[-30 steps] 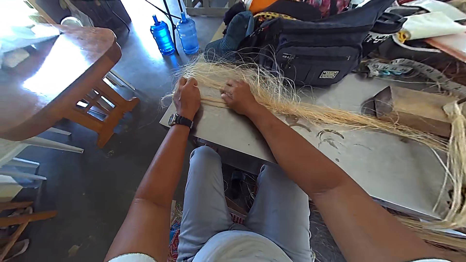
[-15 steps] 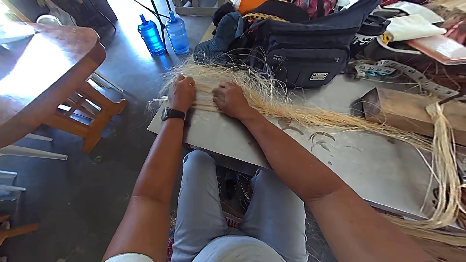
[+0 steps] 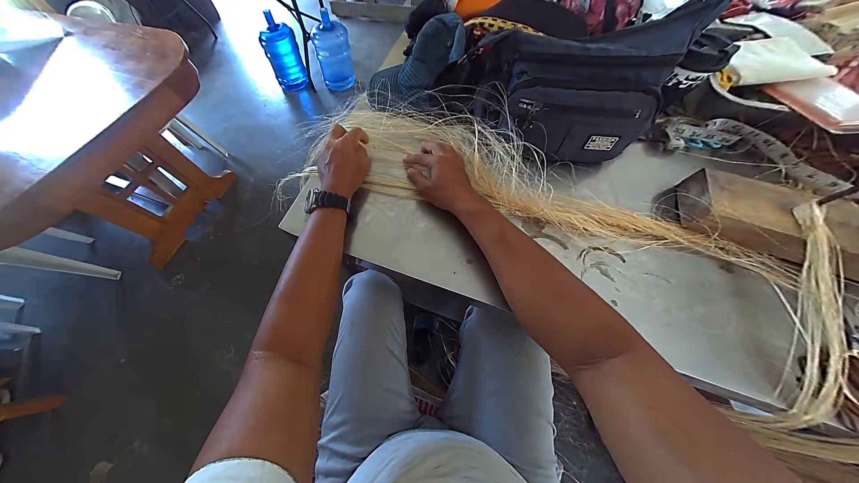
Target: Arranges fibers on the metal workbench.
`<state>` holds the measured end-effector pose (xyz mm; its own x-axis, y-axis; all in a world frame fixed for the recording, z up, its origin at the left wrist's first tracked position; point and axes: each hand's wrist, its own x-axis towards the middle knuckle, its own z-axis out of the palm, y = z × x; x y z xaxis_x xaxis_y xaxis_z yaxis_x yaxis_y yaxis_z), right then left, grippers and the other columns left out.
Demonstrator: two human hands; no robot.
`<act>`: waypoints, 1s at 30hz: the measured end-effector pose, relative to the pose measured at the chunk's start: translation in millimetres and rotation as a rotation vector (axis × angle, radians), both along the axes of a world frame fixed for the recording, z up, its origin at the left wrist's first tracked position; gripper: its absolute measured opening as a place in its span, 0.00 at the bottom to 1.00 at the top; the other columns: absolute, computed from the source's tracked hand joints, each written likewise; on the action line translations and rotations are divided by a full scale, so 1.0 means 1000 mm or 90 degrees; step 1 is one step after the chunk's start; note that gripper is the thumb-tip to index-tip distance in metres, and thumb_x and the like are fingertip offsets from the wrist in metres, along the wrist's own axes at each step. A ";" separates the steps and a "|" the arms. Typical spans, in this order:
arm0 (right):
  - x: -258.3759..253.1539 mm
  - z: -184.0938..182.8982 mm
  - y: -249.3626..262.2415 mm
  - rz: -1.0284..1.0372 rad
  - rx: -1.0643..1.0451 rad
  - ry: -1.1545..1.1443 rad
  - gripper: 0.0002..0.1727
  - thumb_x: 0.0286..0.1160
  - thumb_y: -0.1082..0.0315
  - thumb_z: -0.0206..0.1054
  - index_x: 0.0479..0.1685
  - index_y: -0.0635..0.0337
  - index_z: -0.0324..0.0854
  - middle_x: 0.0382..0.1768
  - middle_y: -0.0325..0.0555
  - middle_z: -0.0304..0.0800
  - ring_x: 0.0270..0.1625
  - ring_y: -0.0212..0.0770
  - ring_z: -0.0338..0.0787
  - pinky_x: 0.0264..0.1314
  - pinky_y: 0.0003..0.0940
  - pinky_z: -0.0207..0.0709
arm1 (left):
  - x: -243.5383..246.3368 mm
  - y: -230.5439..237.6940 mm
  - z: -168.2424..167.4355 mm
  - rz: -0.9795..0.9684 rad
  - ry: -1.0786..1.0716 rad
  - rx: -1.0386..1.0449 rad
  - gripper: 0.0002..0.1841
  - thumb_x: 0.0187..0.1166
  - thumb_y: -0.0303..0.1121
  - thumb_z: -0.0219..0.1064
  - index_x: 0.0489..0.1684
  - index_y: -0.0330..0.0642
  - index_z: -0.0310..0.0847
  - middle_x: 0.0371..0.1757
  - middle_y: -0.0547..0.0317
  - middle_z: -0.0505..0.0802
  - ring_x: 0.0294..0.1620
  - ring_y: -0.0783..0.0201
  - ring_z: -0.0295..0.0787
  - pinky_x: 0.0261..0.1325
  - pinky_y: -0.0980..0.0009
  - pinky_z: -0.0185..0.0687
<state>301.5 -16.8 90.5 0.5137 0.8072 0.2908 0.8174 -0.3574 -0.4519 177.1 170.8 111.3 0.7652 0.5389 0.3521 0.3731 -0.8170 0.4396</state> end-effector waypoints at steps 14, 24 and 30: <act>-0.001 -0.001 0.000 -0.012 0.018 0.010 0.20 0.83 0.58 0.61 0.67 0.54 0.89 0.74 0.54 0.83 0.81 0.56 0.76 0.84 0.61 0.62 | 0.004 -0.001 -0.001 -0.012 0.053 0.004 0.13 0.84 0.29 0.55 0.43 0.36 0.88 0.52 0.41 0.90 0.61 0.43 0.87 0.66 0.42 0.79; -0.003 0.000 0.001 -0.013 -0.002 -0.011 0.20 0.83 0.56 0.62 0.69 0.47 0.88 0.74 0.58 0.81 0.79 0.59 0.76 0.81 0.63 0.63 | 0.002 -0.002 0.000 -0.035 0.033 -0.009 0.16 0.83 0.29 0.53 0.52 0.47 0.91 0.57 0.46 0.91 0.61 0.46 0.88 0.63 0.40 0.81; -0.005 0.001 -0.001 -0.015 -0.016 -0.006 0.20 0.85 0.54 0.61 0.71 0.39 0.87 0.79 0.61 0.76 0.82 0.61 0.72 0.83 0.64 0.59 | 0.002 0.000 -0.004 -0.075 0.038 0.027 0.19 0.82 0.28 0.54 0.55 0.53 0.93 0.59 0.48 0.91 0.64 0.47 0.87 0.67 0.42 0.80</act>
<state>296.3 -18.2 91.6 0.5298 0.8022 0.2754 0.8128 -0.3875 -0.4349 179.0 171.3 107.8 0.8423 0.4301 0.3248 0.2982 -0.8739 0.3838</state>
